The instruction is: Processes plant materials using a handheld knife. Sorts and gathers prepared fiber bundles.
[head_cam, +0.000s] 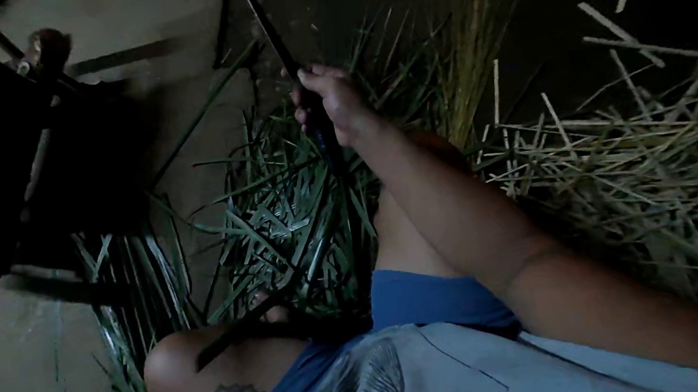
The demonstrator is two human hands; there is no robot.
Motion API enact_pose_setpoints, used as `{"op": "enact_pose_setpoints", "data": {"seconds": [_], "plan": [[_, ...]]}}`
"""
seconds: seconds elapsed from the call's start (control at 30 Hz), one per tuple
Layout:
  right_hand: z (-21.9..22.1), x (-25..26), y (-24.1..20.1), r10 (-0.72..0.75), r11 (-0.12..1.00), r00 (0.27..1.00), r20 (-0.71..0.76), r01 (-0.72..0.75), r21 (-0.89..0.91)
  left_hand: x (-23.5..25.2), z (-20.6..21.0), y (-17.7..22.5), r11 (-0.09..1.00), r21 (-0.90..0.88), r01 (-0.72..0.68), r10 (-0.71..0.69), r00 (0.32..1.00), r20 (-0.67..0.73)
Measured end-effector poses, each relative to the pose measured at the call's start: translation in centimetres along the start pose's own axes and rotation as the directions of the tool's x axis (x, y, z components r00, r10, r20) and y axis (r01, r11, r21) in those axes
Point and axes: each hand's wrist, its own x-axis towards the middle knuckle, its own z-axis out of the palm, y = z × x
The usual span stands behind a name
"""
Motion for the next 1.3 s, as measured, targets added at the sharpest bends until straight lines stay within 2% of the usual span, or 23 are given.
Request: {"op": "enact_pose_setpoints", "data": {"seconds": [0.1, 0.2, 0.27, 0.37, 0.47, 0.57, 0.63, 0.7, 0.8, 0.9, 1.07, 1.13, 1.23, 1.3], "plan": [[1.9, -1.1, 1.7, 0.029, 0.998, 0.991, 0.128, -0.021, -0.067, 2.2, 5.9, 5.6, 0.949, -0.312, -0.038, 0.026, 0.999, -0.041], [3.3, -2.5, 3.2, -0.044, 0.985, 0.960, 0.277, 0.088, -0.150, 3.3, 12.6, 9.8, 0.782, -0.590, -0.202, 0.189, 0.978, -0.085], [3.7, -3.4, 3.7, -0.099, 0.964, 0.925, 0.366, 0.181, -0.196, 3.2, 17.5, 12.8, 0.676, -0.687, -0.267, 0.275, 0.956, -0.101], [4.0, -4.5, 3.9, -0.046, 0.960, 0.893, 0.447, 0.163, -0.226, 3.9, 22.7, 15.0, 0.631, -0.747, -0.208, 0.253, 0.966, -0.055], [3.9, -5.3, 3.7, 0.119, 0.955, 0.863, 0.490, 0.036, -0.295, 3.8, 26.3, 17.3, 0.578, -0.812, -0.087, 0.134, 0.991, -0.011], [4.0, -5.6, 3.7, 0.277, 0.926, 0.797, 0.537, -0.071, -0.371, 2.6, 29.0, 18.2, 0.540, -0.840, 0.045, 0.102, 0.988, 0.119], [4.3, -5.4, 3.9, 0.319, 0.931, 0.796, 0.514, -0.161, -0.329, 1.8, 30.5, 17.7, 0.491, -0.864, 0.111, 0.115, 0.975, 0.190], [4.7, -4.9, 4.2, 0.323, 0.941, 0.832, 0.451, -0.231, -0.248, 1.7, 31.6, 16.9, 0.460, -0.877, 0.139, 0.112, 0.971, 0.212], [5.1, -4.2, 4.6, 0.307, 0.939, 0.903, 0.302, -0.235, -0.253, 1.9, 32.0, 17.1, 0.466, -0.880, 0.095, 0.082, 0.985, 0.149], [5.3, -3.8, 4.9, 0.357, 0.927, 0.905, 0.231, -0.314, -0.205, 1.8, 32.0, 17.8, 0.531, -0.844, 0.075, 0.024, 0.994, 0.103], [5.9, -3.8, 5.2, 0.350, 0.937, 0.934, 0.070, -0.348, -0.042, 1.2, 33.0, 17.6, 0.491, -0.866, 0.094, 0.030, 0.992, 0.125], [5.7, -3.8, 5.3, 0.369, 0.929, 0.926, 0.076, -0.369, -0.020, 0.8, 33.1, 17.6, 0.481, -0.869, 0.112, 0.028, 0.989, 0.143], [5.4, -3.8, 5.4, 0.392, 0.919, 0.903, 0.176, -0.391, -0.046, -0.2, 33.1, 17.4, 0.473, -0.860, 0.189, 0.079, 0.964, 0.255], [5.2, -3.8, 5.5, 0.375, 0.926, 0.902, 0.213, -0.374, -0.048, -0.9, 33.1, 17.1, 0.473, -0.839, 0.270, 0.059, 0.940, 0.336]]}}
